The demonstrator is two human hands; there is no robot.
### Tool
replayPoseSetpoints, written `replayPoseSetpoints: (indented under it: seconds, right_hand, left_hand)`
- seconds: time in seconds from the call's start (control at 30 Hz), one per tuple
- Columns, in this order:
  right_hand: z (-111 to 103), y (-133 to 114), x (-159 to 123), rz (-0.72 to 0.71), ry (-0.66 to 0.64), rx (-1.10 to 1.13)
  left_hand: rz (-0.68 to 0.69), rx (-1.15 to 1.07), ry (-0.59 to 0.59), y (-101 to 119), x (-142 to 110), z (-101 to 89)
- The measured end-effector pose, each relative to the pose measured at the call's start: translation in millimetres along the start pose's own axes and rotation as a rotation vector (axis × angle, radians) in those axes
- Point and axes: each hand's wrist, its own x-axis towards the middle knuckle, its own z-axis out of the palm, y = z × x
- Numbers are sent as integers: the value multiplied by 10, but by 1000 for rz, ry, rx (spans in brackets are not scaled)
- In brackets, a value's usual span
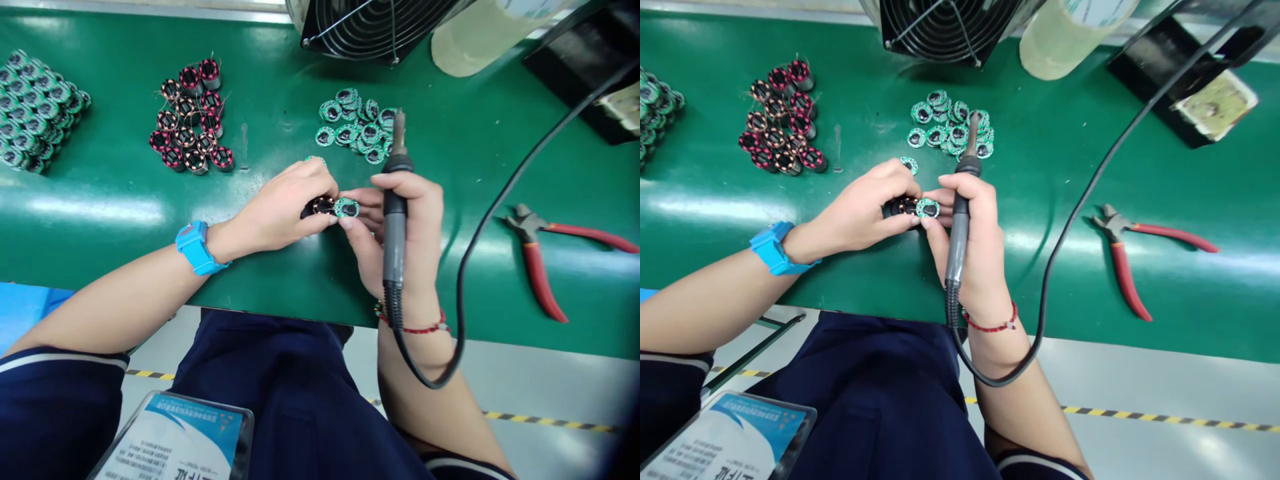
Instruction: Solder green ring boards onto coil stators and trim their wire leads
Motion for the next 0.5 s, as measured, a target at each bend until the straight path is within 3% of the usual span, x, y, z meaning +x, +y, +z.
replayPoseSetpoints:
  seconds: [0.13, 0.27, 0.5]
  right_hand:
    - [-7, -19, -3, 39, 12, 22]
    - [-23, -32, 12, -29, 23, 0]
    - [-26, -96, -15, -218, 24, -249]
  left_hand:
    - [-40, -16, 5, -32, 2, -77]
    - [-77, -120, 37, 7, -28, -120]
    - [-504, -884, -33, 155, -54, -149]
